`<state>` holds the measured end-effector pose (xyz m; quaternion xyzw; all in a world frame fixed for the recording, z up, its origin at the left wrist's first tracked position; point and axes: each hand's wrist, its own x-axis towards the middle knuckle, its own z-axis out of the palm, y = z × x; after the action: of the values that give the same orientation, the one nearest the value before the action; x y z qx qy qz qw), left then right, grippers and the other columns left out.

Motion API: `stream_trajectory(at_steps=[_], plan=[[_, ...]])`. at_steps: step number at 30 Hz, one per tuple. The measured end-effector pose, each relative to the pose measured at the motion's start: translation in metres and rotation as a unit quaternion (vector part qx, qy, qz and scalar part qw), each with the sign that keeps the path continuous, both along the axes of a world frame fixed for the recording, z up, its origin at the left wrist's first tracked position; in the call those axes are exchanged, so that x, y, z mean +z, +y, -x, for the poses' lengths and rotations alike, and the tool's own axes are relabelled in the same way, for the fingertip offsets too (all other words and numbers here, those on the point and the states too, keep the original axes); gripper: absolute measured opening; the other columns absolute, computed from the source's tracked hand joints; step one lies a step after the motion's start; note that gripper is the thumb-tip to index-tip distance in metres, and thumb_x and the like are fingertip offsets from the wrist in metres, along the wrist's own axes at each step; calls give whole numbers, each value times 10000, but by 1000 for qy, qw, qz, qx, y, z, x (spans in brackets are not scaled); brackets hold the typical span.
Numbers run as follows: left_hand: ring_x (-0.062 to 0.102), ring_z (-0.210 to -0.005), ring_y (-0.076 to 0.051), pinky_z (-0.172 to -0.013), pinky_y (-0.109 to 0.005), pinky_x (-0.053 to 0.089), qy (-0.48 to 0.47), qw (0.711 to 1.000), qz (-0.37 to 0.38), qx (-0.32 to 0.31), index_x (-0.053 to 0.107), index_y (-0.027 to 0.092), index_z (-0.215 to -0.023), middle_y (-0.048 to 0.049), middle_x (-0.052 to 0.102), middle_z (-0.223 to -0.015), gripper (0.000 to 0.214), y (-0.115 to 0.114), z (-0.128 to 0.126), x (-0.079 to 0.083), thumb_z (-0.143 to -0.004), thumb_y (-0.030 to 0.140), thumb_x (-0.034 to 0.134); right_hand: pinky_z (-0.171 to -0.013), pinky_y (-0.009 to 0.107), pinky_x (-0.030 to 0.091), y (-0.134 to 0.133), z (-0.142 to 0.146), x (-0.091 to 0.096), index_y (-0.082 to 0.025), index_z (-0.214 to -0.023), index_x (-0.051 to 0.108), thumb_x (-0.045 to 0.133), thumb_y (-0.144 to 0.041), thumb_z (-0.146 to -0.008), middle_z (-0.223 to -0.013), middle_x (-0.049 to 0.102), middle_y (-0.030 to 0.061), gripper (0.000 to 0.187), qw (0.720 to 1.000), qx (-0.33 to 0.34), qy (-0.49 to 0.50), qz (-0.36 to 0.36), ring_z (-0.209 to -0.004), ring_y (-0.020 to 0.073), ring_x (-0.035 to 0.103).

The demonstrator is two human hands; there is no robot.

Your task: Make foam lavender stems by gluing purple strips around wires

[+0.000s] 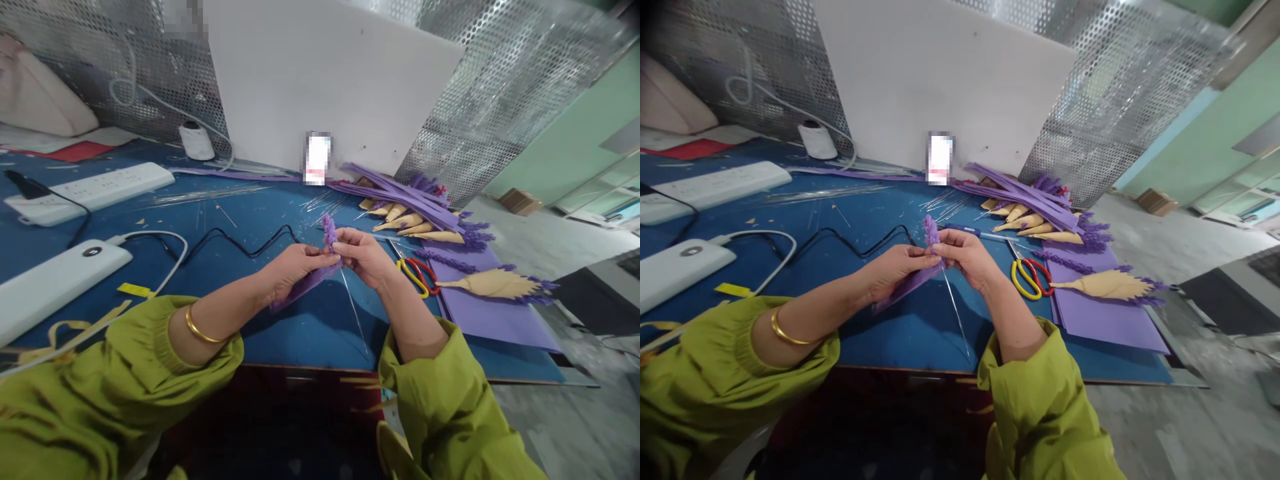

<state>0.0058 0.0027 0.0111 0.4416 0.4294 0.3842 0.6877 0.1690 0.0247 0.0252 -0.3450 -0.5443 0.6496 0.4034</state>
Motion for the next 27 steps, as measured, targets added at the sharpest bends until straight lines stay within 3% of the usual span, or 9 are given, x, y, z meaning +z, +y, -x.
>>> stream_trajectory(at_steps=[7,15,22,27], plan=[[609,-630,-137,-617,-250,452,-27,999,-7,26,763,151,-703,-89,720,-734,204,-2,-2,2,-623,328,822,-621,210,486,2,-4,1,-182,-911,715,773,-349,-684,-826,702,25,287,996,59,38,52,-639,94,578],[625,-643,-174,-577,-275,471,-33,999,-5,-35,779,186,-745,-101,728,-771,209,-3,2,10,-597,328,818,-488,173,416,5,-9,-1,-176,-848,722,797,-290,-639,-710,663,-13,250,996,26,56,62,-476,41,451],[629,-695,-195,-591,-285,456,42,994,-63,-75,785,200,-745,-97,732,-808,161,4,9,5,-634,310,747,-548,210,474,3,-9,4,-164,-796,712,829,-311,-577,-664,655,-8,288,996,25,44,74,-537,87,563],[546,-637,-128,-600,-260,391,69,988,-85,-104,783,200,-811,-47,705,-775,211,5,10,2,-671,353,745,-542,198,470,5,-8,-2,-148,-792,704,840,-298,-575,-665,667,2,297,996,38,43,74,-552,92,588]])
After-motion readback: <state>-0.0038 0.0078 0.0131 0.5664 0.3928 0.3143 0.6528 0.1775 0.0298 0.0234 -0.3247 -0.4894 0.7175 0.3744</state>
